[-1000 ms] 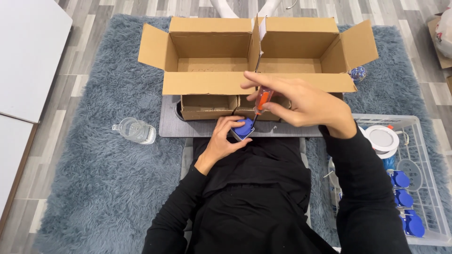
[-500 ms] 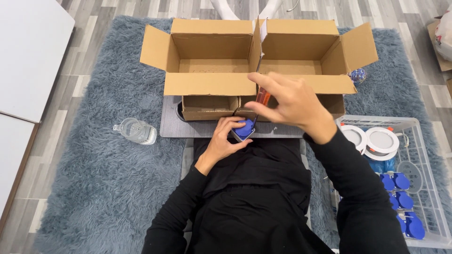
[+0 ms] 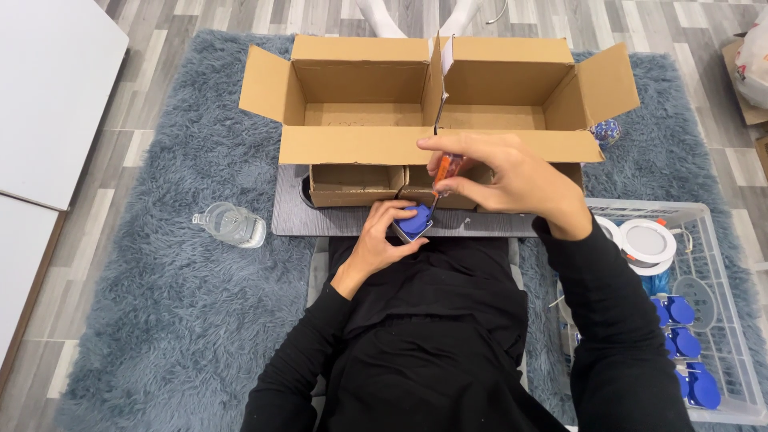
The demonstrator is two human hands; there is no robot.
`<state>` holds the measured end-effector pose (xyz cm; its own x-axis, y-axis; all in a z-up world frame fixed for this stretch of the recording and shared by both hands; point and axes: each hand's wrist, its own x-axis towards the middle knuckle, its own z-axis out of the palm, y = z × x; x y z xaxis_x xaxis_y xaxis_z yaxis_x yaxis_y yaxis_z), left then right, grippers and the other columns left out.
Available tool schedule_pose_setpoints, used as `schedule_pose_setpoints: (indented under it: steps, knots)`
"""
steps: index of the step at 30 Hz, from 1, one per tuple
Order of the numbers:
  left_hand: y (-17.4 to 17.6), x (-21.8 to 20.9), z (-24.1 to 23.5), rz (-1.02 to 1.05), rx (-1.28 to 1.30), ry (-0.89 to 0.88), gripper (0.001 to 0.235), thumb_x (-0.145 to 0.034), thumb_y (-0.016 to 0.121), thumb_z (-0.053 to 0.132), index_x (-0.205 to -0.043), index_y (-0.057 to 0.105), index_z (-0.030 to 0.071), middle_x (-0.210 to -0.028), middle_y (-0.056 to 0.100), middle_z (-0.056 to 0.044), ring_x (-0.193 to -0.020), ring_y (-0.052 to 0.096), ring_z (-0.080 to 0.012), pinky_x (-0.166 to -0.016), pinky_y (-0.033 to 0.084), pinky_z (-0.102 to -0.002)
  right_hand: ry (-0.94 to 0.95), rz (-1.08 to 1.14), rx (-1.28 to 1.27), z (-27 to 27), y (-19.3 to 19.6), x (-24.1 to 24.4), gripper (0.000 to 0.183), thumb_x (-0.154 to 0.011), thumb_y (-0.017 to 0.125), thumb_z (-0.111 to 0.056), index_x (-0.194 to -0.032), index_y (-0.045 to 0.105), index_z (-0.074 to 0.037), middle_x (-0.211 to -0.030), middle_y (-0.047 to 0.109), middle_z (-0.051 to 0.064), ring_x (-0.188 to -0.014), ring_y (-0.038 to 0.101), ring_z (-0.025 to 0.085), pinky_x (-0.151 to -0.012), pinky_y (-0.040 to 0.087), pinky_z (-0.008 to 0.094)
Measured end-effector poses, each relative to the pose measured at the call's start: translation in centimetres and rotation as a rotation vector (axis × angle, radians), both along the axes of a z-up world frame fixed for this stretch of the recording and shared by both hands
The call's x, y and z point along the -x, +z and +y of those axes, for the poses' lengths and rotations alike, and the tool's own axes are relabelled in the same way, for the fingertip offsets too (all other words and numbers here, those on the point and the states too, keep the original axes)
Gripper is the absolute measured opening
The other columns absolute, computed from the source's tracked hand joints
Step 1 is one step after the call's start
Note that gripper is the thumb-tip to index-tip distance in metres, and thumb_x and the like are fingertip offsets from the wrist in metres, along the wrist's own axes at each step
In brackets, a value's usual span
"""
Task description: Assembling and inspecting small electrical components and LED lights using a screwdriver
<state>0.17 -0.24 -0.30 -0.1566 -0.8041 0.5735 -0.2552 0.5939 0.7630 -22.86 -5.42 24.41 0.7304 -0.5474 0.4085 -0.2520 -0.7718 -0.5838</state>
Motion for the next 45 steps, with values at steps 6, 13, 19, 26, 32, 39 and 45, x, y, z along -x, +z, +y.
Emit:
schedule_pose_setpoints:
  steps: [6,13,19,26,32,39,45]
  knots:
    - [0.0,0.1,0.0,-0.001,0.012,0.003,0.053,-0.082,0.099,0.035,-0.126,0.076,0.015,-0.133,0.075,-0.007,-0.114,0.07,-0.0336,-0.1,0.057,-0.046,-0.101,0.016,0.066,0.6,-1.1,0.0,0.059,-0.098,0.085,-0.018,-0.153,0.065,-0.011,-0.109,0.081,0.009,-0.085,0.081,0.029,-0.073,0.068,0.04]
    - [0.1,0.0,0.1,-0.003,0.011,0.011,0.053,-0.082,0.099,0.036,-0.125,0.077,0.015,-0.133,0.076,-0.006,-0.113,0.071,-0.0328,-0.1,0.057,-0.046,-0.264,0.184,0.026,1.7,-2.8,-0.1,0.062,-0.104,0.077,-0.03,-0.156,0.047,-0.016,-0.119,0.08,0.006,-0.073,0.078,0.032,-0.062,0.063,0.045]
    - [-0.1,0.1,0.1,-0.007,0.03,0.024,0.052,-0.082,0.099,0.034,-0.125,0.077,0.015,-0.133,0.075,-0.007,-0.114,0.07,-0.0335,-0.101,0.057,-0.046,-0.242,0.038,0.06,2.1,-2.2,0.2,0.06,-0.102,0.075,-0.008,-0.156,0.048,-0.003,-0.114,0.076,0.019,-0.086,0.079,0.04,-0.071,0.065,0.047]
    - [1.1,0.0,1.0,-0.12,0.007,0.056,0.056,-0.078,0.1,0.024,-0.124,0.073,0.009,-0.139,0.071,-0.007,-0.117,0.065,-0.0279,-0.108,0.054,-0.04,-0.138,-0.281,-0.065,3.1,-0.4,-0.6,0.056,-0.112,0.064,0.014,-0.146,0.027,-0.009,-0.136,0.062,0.029,-0.112,0.075,0.036,-0.099,0.066,0.041]
    - [0.7,0.0,0.7,-0.063,0.039,0.03,0.056,-0.087,0.094,0.039,-0.134,0.073,0.015,-0.139,0.069,-0.008,-0.121,0.068,-0.0371,-0.105,0.058,-0.048,-0.325,-0.194,0.206,0.9,-8.5,-2.7,0.046,-0.103,0.089,-0.01,-0.128,0.051,-0.001,-0.124,0.082,0.017,-0.107,0.079,0.039,-0.094,0.06,0.048]
    - [0.9,0.1,0.5,-0.073,0.038,0.053,0.051,-0.091,0.09,0.038,-0.133,0.073,0.014,-0.134,0.066,-0.015,-0.109,0.068,-0.0408,-0.095,0.06,-0.052,-0.172,-0.271,0.2,-1.3,-11.9,-4.8,0.037,-0.1,0.082,0.002,-0.118,0.05,0.002,-0.124,0.077,0.029,-0.095,0.077,0.049,-0.072,0.064,0.053]
    - [-0.8,0.7,0.5,-0.027,0.062,0.142,0.047,-0.091,0.091,0.041,-0.13,0.076,0.018,-0.129,0.067,-0.014,-0.098,0.069,-0.0363,-0.087,0.061,-0.048,-0.203,-0.27,0.062,-2.2,-13.5,-4.5,0.029,-0.096,0.085,-0.004,-0.093,0.056,0.001,-0.117,0.081,0.027,-0.086,0.08,0.045,-0.066,0.063,0.047]
